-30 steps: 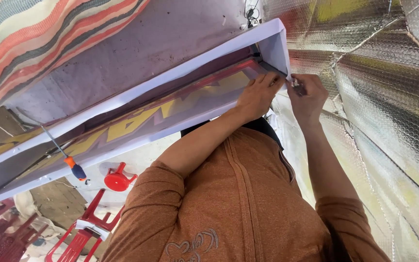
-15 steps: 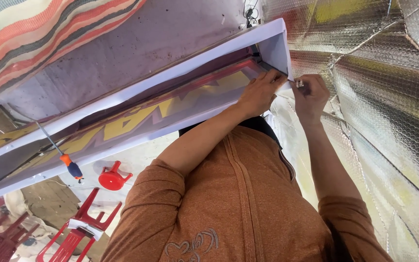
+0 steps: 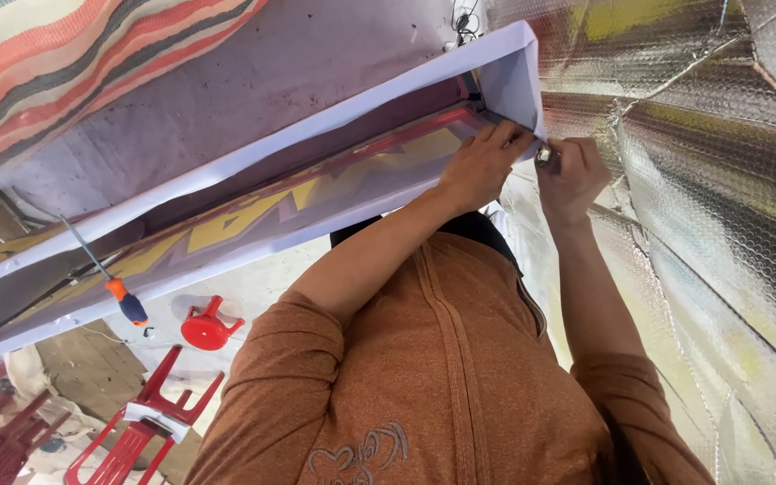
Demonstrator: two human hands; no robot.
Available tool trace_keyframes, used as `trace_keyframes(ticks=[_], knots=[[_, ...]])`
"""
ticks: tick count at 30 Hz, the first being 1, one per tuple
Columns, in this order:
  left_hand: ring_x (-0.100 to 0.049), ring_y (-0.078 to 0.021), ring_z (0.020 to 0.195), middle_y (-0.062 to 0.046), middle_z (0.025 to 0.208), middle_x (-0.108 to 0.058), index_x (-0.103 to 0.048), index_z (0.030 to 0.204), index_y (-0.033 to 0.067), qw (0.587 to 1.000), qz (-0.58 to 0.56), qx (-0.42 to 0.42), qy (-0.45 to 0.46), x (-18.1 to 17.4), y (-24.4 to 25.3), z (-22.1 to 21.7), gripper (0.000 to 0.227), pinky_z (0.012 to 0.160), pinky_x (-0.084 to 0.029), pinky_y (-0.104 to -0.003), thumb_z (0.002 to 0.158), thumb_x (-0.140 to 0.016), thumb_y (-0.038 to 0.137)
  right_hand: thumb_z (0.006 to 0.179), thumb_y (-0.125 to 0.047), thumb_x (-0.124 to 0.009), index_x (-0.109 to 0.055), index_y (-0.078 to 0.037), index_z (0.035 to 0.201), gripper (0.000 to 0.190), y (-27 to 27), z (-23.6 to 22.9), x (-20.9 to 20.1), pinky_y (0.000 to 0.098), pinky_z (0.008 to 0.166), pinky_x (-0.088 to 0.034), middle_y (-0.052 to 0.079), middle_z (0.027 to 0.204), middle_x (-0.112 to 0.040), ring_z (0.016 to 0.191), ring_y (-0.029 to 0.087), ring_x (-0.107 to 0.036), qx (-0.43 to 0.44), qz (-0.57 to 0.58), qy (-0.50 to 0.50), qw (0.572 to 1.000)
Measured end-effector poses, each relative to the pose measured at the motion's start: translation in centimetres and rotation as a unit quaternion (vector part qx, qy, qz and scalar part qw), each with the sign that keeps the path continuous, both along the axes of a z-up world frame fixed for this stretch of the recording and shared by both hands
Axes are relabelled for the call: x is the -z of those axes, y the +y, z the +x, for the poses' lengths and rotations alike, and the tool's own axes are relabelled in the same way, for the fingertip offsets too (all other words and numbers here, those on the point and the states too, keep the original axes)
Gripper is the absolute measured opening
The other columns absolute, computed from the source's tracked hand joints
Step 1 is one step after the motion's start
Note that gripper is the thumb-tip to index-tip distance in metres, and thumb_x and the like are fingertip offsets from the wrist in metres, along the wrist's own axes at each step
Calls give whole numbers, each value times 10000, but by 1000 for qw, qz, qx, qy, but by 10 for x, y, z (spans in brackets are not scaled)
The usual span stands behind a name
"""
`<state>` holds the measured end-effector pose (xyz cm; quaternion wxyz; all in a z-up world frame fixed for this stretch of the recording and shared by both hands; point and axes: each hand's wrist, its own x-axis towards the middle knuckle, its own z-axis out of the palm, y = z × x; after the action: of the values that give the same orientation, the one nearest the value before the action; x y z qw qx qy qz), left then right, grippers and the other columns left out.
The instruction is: The person is assembling a large, rectangular sign with yellow and purple lettering. They use a screwdriver to tighten screws along the white frame and a lighter to heat and seal the edges of a clear plastic sheet covering the sign.
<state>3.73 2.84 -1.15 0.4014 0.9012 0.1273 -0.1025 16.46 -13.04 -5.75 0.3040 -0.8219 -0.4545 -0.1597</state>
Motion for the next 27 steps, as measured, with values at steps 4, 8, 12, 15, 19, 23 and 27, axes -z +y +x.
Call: trace_keyframes(ticks=[4, 8, 12, 15, 19, 23, 27], knots=[[-549, -340, 1241, -64, 1340, -490, -510, 1457, 152, 1000, 5, 0, 6, -6, 1, 0, 547, 959, -572, -513, 944, -682, 70, 790, -107, -908, -754, -161, 809, 165, -11, 6, 17, 231, 487, -516, -37, 770, -648, 588, 154, -633, 9, 7, -2, 1000], [-558, -348, 1239, -57, 1326, -493, -508, 1466, 179, 1000, -19, -9, 4, -8, 1, -3, 572, 952, -562, -516, 930, -679, 75, 870, 53, -892, -738, 12, 914, 166, -12, 0, -11, 373, 487, -454, 150, 818, -655, 623, 316, -631, -11, 14, 259, 966], [-629, -320, 1086, -13, 1181, -571, -634, 1280, 231, 992, 1, -85, -95, 11, -8, -4, 495, 837, -611, -503, 809, -777, 177, 914, 94, -841, -752, 27, 990, 134, -7, -14, -24, 321, 539, -421, 130, 778, -627, 647, 173, -566, 40, 48, 397, 916], [-575, -226, 887, 51, 901, -558, -683, 953, 285, 923, 144, -146, -325, 7, 12, 15, 158, 686, -483, -368, 825, -750, 349, 891, 108, -850, -745, 38, 968, 148, -6, -19, -18, 348, 502, -416, 181, 751, -622, 599, 233, -597, 51, 64, 372, 925], [-483, -292, 1219, -64, 1320, -549, -672, 1104, 155, 908, 274, 61, -312, -47, 46, 44, 224, 982, -463, -447, 921, -764, 66, 906, 90, -790, -653, -29, 886, 183, 6, -24, -31, 332, 589, -380, 98, 804, -612, 679, 193, -511, 48, 37, 325, 944], [-492, -271, 1221, -50, 1231, -625, -780, 922, 179, 865, 368, 199, -278, -30, 45, 63, 104, 1141, -265, -532, 990, -707, 208, 856, 113, -784, -538, -61, 799, 306, 9, -30, -21, 349, 578, -352, 68, 739, -529, 636, 190, -452, 83, 55, 291, 951], [-557, -235, 1103, 46, 981, -671, -744, 901, 218, 843, 366, 262, -296, -17, 45, 64, 140, 1174, -273, -521, 1003, -671, 155, 898, 60, -815, -550, -81, 817, 310, 15, -42, -29, 321, 610, -357, 37, 755, -507, 668, 153, -444, 126, 80, 339, 929]])
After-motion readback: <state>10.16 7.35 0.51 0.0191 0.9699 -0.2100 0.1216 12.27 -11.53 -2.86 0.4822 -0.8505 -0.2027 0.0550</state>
